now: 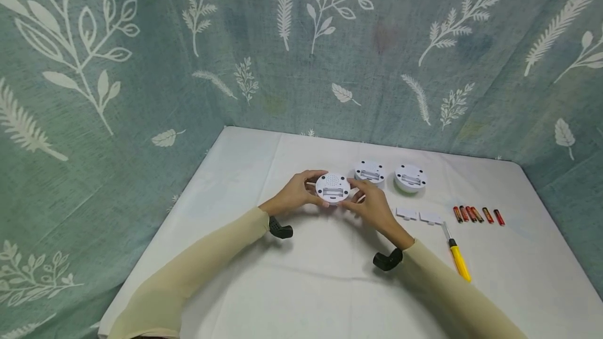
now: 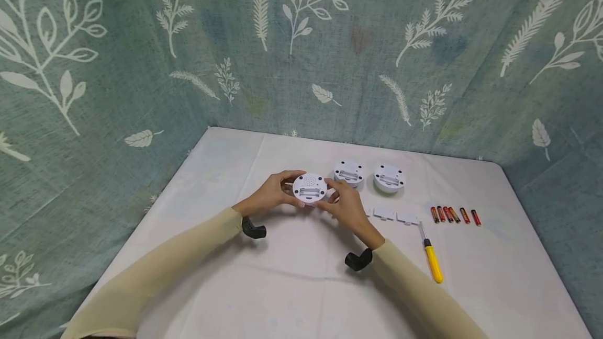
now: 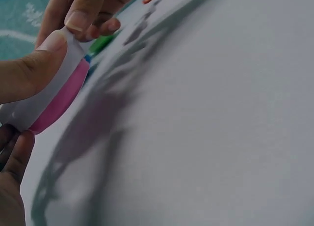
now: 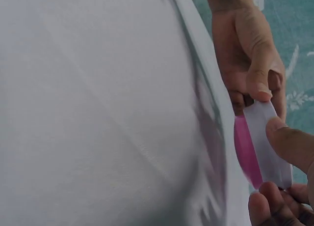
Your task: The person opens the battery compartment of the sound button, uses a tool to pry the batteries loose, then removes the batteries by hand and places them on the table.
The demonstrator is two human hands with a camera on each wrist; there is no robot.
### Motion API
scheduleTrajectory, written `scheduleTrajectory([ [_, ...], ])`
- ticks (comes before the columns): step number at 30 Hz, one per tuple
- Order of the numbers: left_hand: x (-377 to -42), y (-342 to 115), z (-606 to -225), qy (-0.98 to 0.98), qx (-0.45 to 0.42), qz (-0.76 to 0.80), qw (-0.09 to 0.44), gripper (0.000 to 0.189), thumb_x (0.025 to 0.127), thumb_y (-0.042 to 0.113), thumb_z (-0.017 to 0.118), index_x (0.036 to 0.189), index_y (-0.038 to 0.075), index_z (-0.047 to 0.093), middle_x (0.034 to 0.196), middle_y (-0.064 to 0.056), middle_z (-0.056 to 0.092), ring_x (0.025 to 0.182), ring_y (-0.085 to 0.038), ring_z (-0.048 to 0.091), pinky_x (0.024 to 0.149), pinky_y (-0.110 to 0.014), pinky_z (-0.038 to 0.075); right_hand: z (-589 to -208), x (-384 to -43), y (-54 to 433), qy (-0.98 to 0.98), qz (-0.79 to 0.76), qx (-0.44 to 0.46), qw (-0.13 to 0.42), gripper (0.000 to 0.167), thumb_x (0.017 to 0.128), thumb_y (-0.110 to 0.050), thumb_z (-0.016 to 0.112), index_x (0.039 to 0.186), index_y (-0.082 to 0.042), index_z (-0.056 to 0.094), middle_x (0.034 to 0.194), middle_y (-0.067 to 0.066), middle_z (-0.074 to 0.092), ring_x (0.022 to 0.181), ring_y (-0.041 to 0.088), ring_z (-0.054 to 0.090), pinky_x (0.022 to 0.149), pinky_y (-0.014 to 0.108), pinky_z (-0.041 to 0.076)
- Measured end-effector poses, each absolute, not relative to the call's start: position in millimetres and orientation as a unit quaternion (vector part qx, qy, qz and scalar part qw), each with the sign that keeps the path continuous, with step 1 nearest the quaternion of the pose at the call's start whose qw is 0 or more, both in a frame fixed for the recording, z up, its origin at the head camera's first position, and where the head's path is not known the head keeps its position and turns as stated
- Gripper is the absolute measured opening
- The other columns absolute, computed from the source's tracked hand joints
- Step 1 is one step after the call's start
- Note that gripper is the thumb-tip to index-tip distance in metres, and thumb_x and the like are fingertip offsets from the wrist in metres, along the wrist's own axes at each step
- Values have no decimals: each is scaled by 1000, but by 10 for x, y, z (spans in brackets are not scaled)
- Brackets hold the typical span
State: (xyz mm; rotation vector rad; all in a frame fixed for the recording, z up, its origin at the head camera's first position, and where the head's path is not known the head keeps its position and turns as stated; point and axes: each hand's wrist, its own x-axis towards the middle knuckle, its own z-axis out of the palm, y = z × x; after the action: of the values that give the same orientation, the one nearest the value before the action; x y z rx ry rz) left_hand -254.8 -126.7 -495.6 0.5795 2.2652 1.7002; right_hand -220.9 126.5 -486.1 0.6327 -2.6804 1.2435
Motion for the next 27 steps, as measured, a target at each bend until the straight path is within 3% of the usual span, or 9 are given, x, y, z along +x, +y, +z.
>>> scheduleTrajectory([
  [6, -2781, -1296, -5000, 774, 184, 594, 120, 91, 75, 12, 94, 154, 9, 47, 142, -7, 56, 111, -25, 66, 90, -34, 55, -4886, -2379, 1167, -884, 421, 189, 71, 70, 81, -15, 89, 140, 7, 58, 114, 20, 64, 74, 20, 67, 58, 27, 52],
  [15, -2989, -1345, -5075, 781, 153, 597, 95, 81, 72, 10, 95, 144, 12, 59, 130, -5, 66, 105, -23, 68, 89, -33, 55, -4844, -2502, 987, -906, 387, 156, 74, 69, 85, -19, 87, 141, 8, 57, 120, 25, 66, 77, 23, 68, 67, 32, 54],
  [23, -3039, -1345, -5099, 779, 135, 604, 99, 83, 73, 8, 94, 147, 8, 56, 126, -10, 66, 104, -23, 67, 88, -30, 55, -4854, -2553, 905, -914, 371, 146, 75, 62, 88, -15, 83, 138, 10, 58, 104, 21, 71, 67, 18, 65, 58, 28, 50],
  [27, -3045, -1329, -5086, 785, 129, 597, 99, 85, 74, 13, 94, 149, 7, 54, 128, -10, 66, 105, -23, 67, 88, -30, 55, -4845, -2558, 937, -917, 363, 150, 77, 59, 89, -17, 82, 137, 9, 60, 108, 20, 71, 71, 19, 67, 62, 30, 52],
])
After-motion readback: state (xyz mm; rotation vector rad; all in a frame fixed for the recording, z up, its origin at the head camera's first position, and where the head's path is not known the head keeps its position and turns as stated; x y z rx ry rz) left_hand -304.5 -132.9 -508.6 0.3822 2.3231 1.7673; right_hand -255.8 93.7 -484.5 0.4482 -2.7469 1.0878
